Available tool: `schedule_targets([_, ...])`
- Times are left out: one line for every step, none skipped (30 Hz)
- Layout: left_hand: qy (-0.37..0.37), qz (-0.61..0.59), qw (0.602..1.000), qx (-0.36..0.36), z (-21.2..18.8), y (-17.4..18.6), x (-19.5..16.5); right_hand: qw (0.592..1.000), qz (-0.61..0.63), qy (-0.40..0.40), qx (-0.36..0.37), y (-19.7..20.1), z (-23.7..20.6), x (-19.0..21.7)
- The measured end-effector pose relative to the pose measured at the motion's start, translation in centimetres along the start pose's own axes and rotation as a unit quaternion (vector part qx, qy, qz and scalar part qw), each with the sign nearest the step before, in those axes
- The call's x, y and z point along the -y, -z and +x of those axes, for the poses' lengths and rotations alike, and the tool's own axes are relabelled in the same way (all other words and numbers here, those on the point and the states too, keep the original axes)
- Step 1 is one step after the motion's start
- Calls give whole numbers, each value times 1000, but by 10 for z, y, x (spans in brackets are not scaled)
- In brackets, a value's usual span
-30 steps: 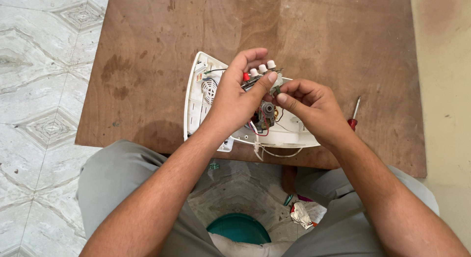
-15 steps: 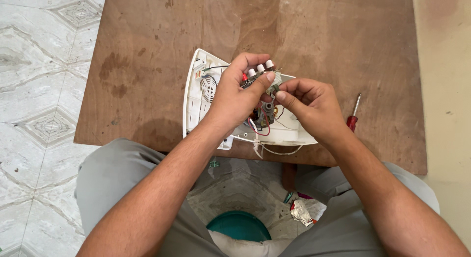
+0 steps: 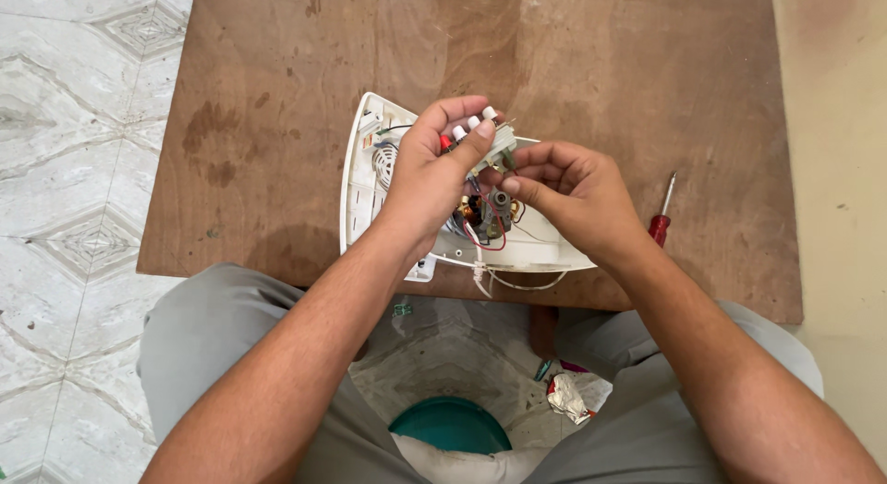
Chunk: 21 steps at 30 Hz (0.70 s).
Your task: The person sits with an open white electric appliance on their lap and a wooden board in front of them. They use a red-handled screwdriver to loosen screws inside the casing, disconnect wires, and remove a switch control panel with knobs, then work on the panel's terminals by hand.
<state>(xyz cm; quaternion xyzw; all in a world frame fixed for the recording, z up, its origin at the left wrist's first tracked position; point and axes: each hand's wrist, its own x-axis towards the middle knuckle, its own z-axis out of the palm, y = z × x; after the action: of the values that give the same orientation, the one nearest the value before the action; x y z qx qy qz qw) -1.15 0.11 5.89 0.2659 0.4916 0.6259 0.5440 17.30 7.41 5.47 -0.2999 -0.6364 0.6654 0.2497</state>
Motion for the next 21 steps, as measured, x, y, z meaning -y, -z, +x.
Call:
schedule_targets([1, 0, 1000, 0, 0, 0, 0, 1000, 0, -3, -2, -1, 0, 0])
schedule_targets([4, 4, 1000, -2, 1, 1, 0, 1000, -1, -6, -4, -2, 0, 0])
schedule_targets([7, 8, 1000, -3, 0, 0, 0, 1000, 4, -1, -6, -2, -1, 1])
schedule_targets([10, 12, 1000, -6, 0, 0, 1, 1000, 8, 5, -7, -2, -2, 1])
schedule_targets([12, 7, 1000, -4, 0, 0, 1, 1000, 13, 10, -8, -2, -3, 2])
schedule_targets([14, 1, 1000, -1, -1, -1, 1, 1000, 9, 10, -13, -2, -3, 2])
schedule_targets([15, -4, 1000, 1, -1, -2, 1, 1000, 6, 10, -18, -1, -3, 2])
schedule_targets([12, -6, 1000, 2, -1, -2, 1, 1000, 2, 10, -24, -2, -2, 3])
schedule_targets([10, -8, 1000, 4, 0, -2, 1, 1000, -10, 5, -24, -1, -2, 3])
schedule_targets([7, -11, 1000, 5, 0, -2, 0, 999, -22, 0, -24, 0, -2, 3])
schedule_targets([12, -19, 1000, 1, 1, -1, -1, 999, -35, -5, -22, 0, -2, 2])
schedule_targets([16, -27, 999, -3, 1, 1, -3, 999, -36, -3, -20, 0, -1, 1])
schedule_targets([21, -35, 999, -8, 2, 2, -4, 999, -37, -1, -18, 0, -1, 0])
schedule_targets([22, -31, 999, -4, 2, 3, -4, 999, -39, -1, -16, 0, -2, -1])
schedule_targets([23, -27, 999, -1, 1, 3, -4, 999, -31, 0, -10, 1, -2, -2])
schedule_targets([24, -24, 999, 4, 1, 3, -5, 1000, -23, 1, -4, 1, -2, -3])
schedule_targets([23, -22, 999, 2, 1, 2, -5, 1000, -16, 2, 2, 2, -2, -4])
schedule_targets([24, -19, 1000, -1, 0, 1, -5, 1000, -17, 6, 3, 2, -2, -4])
schedule_targets([24, -17, 1000, -4, -1, 1, -6, 1000, -18, 11, 5, 3, -3, -5])
schedule_targets([15, -12, 1000, 3, -2, 1, -7, 1000, -19, 16, 6, 3, -2, -5])
schedule_targets([5, -7, 1000, 11, -3, 2, -9, 1000, -22, 15, 3, 3, -1, -5])
